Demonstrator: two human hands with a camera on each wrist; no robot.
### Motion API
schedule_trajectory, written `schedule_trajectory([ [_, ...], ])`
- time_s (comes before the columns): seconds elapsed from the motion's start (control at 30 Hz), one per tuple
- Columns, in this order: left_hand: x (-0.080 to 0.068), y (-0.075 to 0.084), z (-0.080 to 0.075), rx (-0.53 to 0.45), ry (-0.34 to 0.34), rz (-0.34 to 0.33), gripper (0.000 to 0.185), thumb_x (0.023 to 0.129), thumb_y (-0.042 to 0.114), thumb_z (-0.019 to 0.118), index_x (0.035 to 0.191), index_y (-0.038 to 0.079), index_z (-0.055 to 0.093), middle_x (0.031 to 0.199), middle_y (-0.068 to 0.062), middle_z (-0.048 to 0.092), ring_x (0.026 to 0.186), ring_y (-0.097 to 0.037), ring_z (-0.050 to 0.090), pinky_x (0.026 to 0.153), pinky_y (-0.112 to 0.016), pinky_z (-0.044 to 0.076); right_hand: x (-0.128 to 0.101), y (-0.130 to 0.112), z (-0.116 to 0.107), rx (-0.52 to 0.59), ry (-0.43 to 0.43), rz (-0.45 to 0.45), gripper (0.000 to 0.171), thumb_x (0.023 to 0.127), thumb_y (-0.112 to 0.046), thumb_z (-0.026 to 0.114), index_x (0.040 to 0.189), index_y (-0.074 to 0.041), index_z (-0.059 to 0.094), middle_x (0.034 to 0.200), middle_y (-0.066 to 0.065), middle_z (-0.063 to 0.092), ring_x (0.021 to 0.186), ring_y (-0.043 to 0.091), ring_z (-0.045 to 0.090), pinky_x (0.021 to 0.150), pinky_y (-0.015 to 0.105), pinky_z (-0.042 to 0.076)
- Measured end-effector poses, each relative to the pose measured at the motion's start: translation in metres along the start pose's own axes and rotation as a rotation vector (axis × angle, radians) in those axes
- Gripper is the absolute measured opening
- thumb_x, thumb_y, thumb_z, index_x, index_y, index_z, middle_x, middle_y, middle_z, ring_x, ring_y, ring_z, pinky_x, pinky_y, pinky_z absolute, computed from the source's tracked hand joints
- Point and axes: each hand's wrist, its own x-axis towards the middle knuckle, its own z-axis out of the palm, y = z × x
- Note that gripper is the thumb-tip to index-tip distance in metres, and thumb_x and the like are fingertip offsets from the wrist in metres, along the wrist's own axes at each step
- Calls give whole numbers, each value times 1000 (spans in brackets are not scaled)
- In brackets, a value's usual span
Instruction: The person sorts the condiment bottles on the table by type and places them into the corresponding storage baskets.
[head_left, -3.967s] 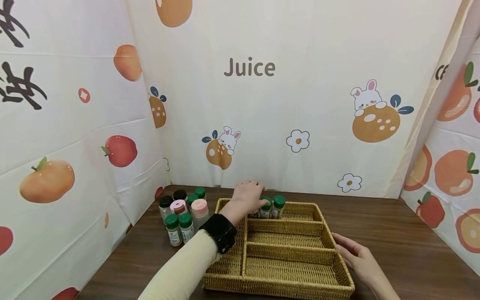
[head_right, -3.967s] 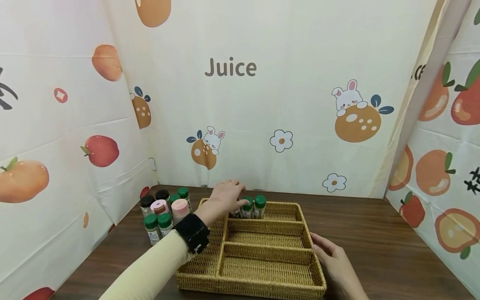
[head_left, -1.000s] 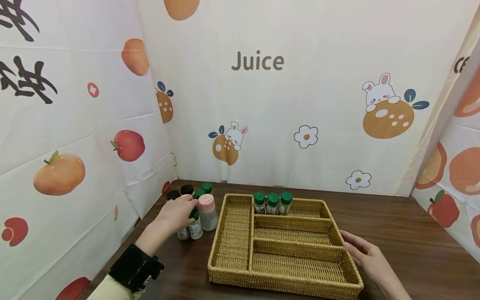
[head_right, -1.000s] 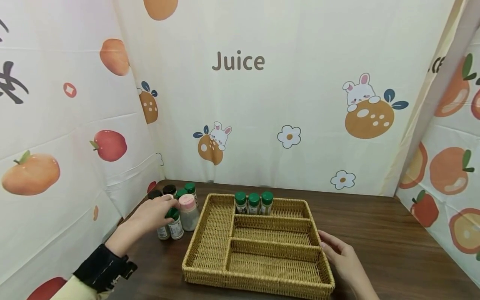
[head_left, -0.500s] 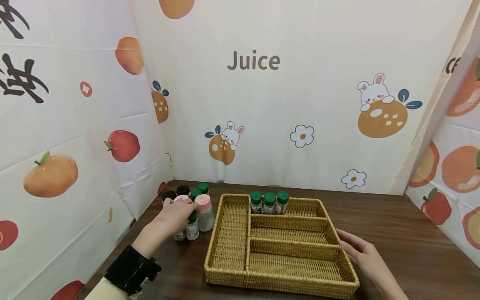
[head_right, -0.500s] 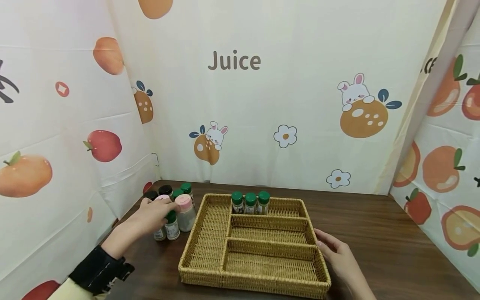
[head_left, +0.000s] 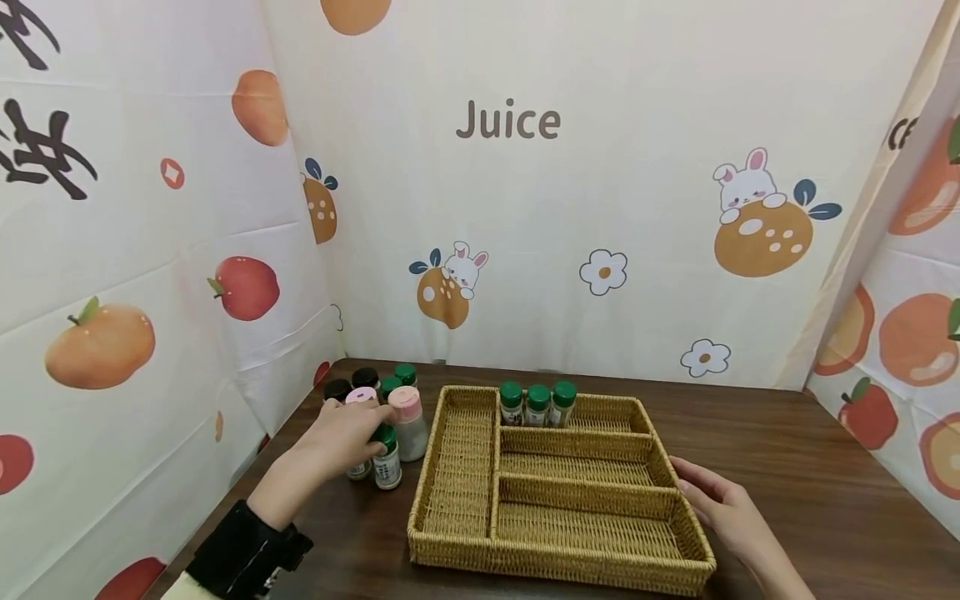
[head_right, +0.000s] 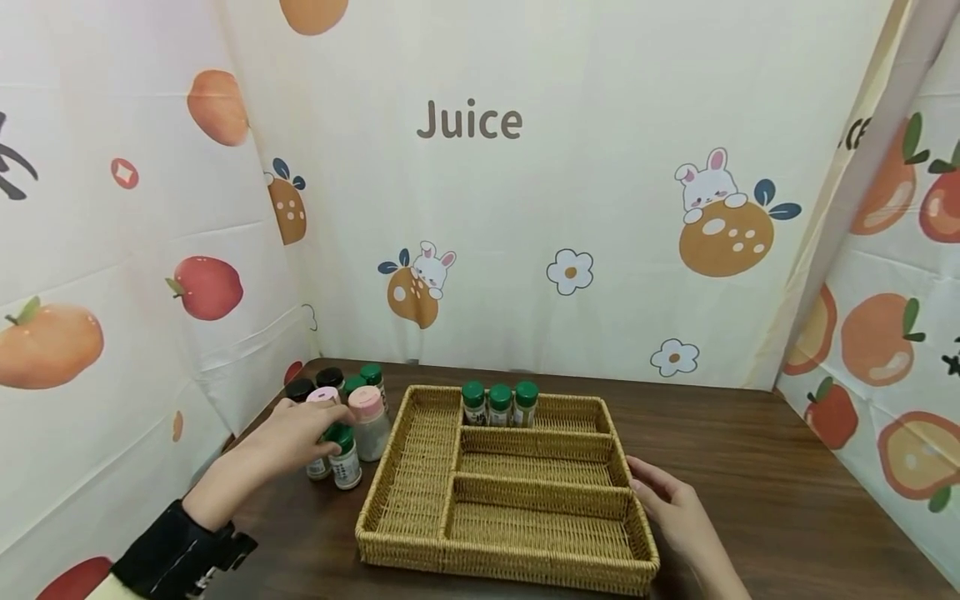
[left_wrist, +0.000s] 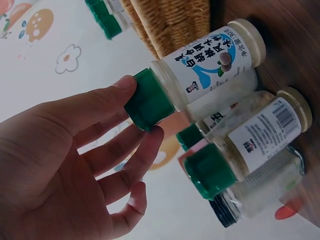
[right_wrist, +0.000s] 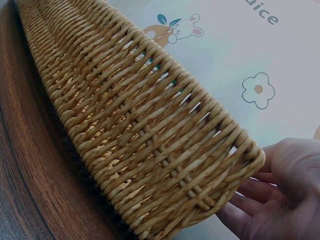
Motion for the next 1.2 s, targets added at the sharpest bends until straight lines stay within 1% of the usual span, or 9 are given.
schedule_trajectory([
  [0.07,-1,2,-1,8,7,14,30,87,22,77,115,15,69,108,-1,69,101,-19,65,81,-53,45,0,0,0,-5,0,-1,57,105,-21,53,150,9,35,148,32,43,97,-13,60,82,24,58],
  [0.27,-3,8,-5,43,43,50,28,88,24,76,115,16,69,117,-4,69,111,-24,66,89,-62,48,0,-2,1,-28,-1,0,57,105,-23,52,150,8,35,151,32,39,96,-15,58,83,23,58],
  [0.33,-4,10,-6,51,59,62,29,88,25,76,114,16,69,118,-4,69,111,-24,66,90,-61,49,0,-3,1,-30,-3,0,57,105,-23,51,150,7,35,152,32,38,96,-16,57,83,24,57],
  [0.57,-6,18,-13,57,101,87,40,90,27,74,127,13,65,125,-10,67,115,-29,65,94,-59,50,-1,-3,0,-27,-8,9,57,105,-22,51,151,7,33,152,33,38,96,-16,58,83,24,58],
  [0.6,-6,18,-14,61,109,90,40,91,28,73,126,12,65,125,-10,67,115,-29,65,94,-59,50,-1,-3,0,-27,-10,5,57,105,-22,51,151,8,33,152,33,38,96,-15,58,83,24,58],
  [0.8,-3,22,-16,75,210,136,29,93,29,70,118,15,63,111,-5,67,102,-24,66,89,-48,54,0,-4,0,-30,-5,2,57,105,-23,51,151,7,34,151,33,38,96,-15,59,82,24,58],
  [0.87,0,24,-17,80,233,147,30,94,31,69,118,15,63,109,-4,66,98,-21,66,86,-46,54,-1,-4,-1,-32,-3,8,58,105,-24,51,151,7,34,152,32,38,96,-15,58,82,24,58],
  [1.03,5,29,-25,102,217,131,33,95,35,67,120,14,65,107,-3,65,92,-19,64,78,-42,53,-1,-4,-1,-30,-5,4,58,105,-23,51,151,7,34,151,32,39,96,-15,58,83,23,58],
  [1.2,8,32,-32,99,201,121,33,96,36,65,121,15,64,106,-2,65,94,-19,63,79,-43,52,-2,-3,1,-19,-3,-7,57,105,-22,52,150,8,34,150,33,41,96,-14,60,81,23,58],
])
